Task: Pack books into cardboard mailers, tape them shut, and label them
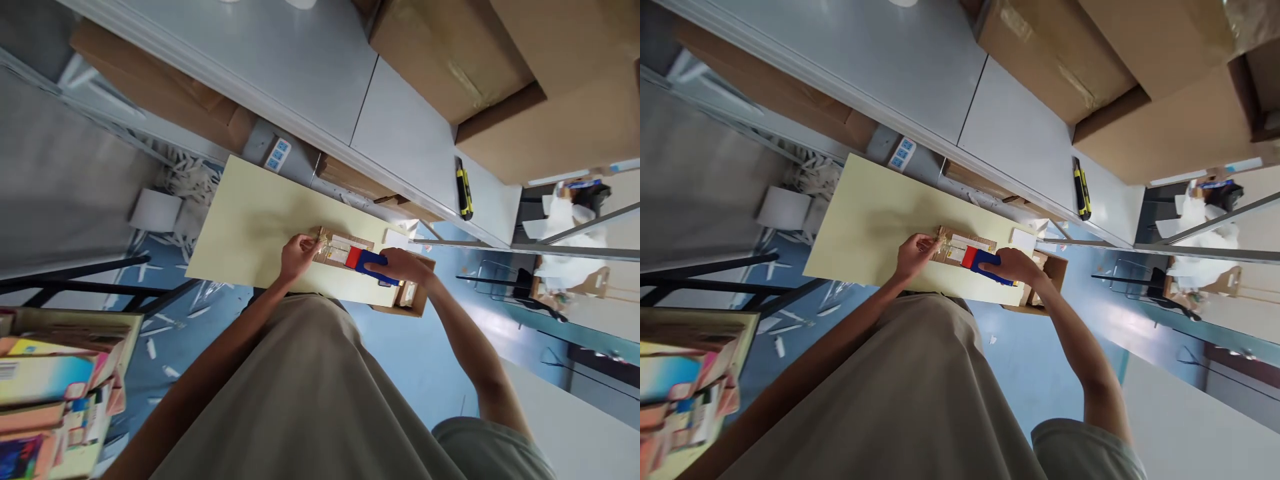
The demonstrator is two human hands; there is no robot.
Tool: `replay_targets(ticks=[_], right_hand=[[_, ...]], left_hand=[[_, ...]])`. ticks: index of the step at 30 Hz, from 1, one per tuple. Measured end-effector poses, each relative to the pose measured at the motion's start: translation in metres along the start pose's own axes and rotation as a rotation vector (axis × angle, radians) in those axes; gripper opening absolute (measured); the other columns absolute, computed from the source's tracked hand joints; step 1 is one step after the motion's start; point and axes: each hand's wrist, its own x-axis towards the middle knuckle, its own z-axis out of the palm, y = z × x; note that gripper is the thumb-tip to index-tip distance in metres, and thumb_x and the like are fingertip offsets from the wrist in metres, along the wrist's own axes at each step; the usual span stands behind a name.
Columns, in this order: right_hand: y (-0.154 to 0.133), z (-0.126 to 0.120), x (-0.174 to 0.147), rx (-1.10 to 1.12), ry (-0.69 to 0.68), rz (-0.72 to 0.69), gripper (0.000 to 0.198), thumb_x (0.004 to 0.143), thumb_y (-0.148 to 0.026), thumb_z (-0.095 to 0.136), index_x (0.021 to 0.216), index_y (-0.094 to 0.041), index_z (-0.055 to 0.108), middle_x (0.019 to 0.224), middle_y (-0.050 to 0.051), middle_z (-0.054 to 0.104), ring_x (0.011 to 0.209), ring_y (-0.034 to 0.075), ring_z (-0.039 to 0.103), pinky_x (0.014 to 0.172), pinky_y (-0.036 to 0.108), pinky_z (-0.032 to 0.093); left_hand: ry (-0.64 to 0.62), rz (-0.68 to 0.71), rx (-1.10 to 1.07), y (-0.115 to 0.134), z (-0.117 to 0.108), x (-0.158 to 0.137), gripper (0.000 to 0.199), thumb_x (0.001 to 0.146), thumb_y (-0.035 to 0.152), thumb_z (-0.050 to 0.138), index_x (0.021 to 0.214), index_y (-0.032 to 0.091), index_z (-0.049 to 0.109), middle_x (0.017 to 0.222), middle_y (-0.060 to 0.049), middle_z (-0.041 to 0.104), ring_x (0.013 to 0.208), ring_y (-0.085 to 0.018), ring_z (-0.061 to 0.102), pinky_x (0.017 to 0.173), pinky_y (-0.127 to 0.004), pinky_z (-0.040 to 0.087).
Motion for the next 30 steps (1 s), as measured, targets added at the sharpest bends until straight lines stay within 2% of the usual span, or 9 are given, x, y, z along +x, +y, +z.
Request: replay_targets(ticks=[7, 13, 16, 18, 24, 30], right_hand=[[0.03, 0.024, 0.027, 0.132, -0.039, -0.144, 0.066, 0.09, -0.085, 0.072, 0.08, -0.02, 0.072, 0.069, 0.011, 0.074, 0.071, 0.027, 0.073, 0.067, 0.034, 0.049], [0.051, 0.042, 0.041, 0.181, 0.016, -0.148, 0.059, 0.086, -0.077, 0.083, 0.084, -0.019, 0.072, 0.08, 0.015, 0.075, 0.092, 0.035, 0.076, 0.077, 0.039, 0.052], [0.059, 0.043, 0.042, 0.251, 0.026, -0.183, 0.058, 0.085, -0.075, 0.084, 0.085, -0.018, 0.074, 0.075, 0.013, 0.071, 0.089, 0.035, 0.075, 0.076, 0.039, 0.052], [0.062, 0.041, 0.041, 0.251, 0.022, -0.22, 0.059, 0.088, -0.076, 0.079, 0.087, -0.018, 0.075, 0.074, 0.012, 0.072, 0.086, 0.033, 0.075, 0.075, 0.039, 0.053], [0.064, 0.033, 0.038, 0.158, -0.07, -0.234, 0.06, 0.095, -0.073, 0.069, 0.101, -0.014, 0.079, 0.085, 0.013, 0.078, 0.087, 0.029, 0.077, 0.076, 0.036, 0.054], [0.084, 0.031, 0.033, 0.225, -0.133, -0.27, 0.059, 0.097, -0.074, 0.068, 0.092, -0.016, 0.078, 0.081, 0.012, 0.079, 0.081, 0.027, 0.077, 0.074, 0.034, 0.053]], left_hand=[[0.117, -0.013, 0.151, 0.01, 0.019, -0.015, 0.022, 0.092, 0.042, 0.074, 0.095, 0.021, 0.071, 0.098, -0.008, 0.081, 0.089, -0.02, 0.075, 0.09, -0.032, 0.057], [0.207, 0.053, 0.288, 0.011, 0.031, -0.03, 0.031, 0.098, 0.05, 0.069, 0.109, 0.022, 0.072, 0.115, -0.011, 0.079, 0.097, -0.022, 0.076, 0.091, -0.032, 0.057], [0.242, 0.037, 0.33, 0.009, 0.039, -0.028, 0.033, 0.096, 0.051, 0.073, 0.111, 0.021, 0.073, 0.113, -0.01, 0.079, 0.091, -0.021, 0.075, 0.09, -0.033, 0.057], [0.272, 0.047, 0.367, 0.006, 0.045, -0.026, 0.029, 0.097, 0.047, 0.073, 0.107, 0.021, 0.075, 0.111, -0.009, 0.079, 0.088, -0.02, 0.075, 0.089, -0.032, 0.057], [0.381, 0.137, 0.457, -0.001, 0.057, -0.024, 0.017, 0.097, 0.038, 0.072, 0.097, 0.022, 0.077, 0.099, -0.005, 0.076, 0.08, -0.018, 0.071, 0.088, -0.031, 0.057], [0.379, 0.122, 0.479, 0.0, 0.068, -0.026, 0.015, 0.096, 0.036, 0.072, 0.092, 0.022, 0.078, 0.094, -0.004, 0.078, 0.077, -0.018, 0.069, 0.085, -0.031, 0.056]])
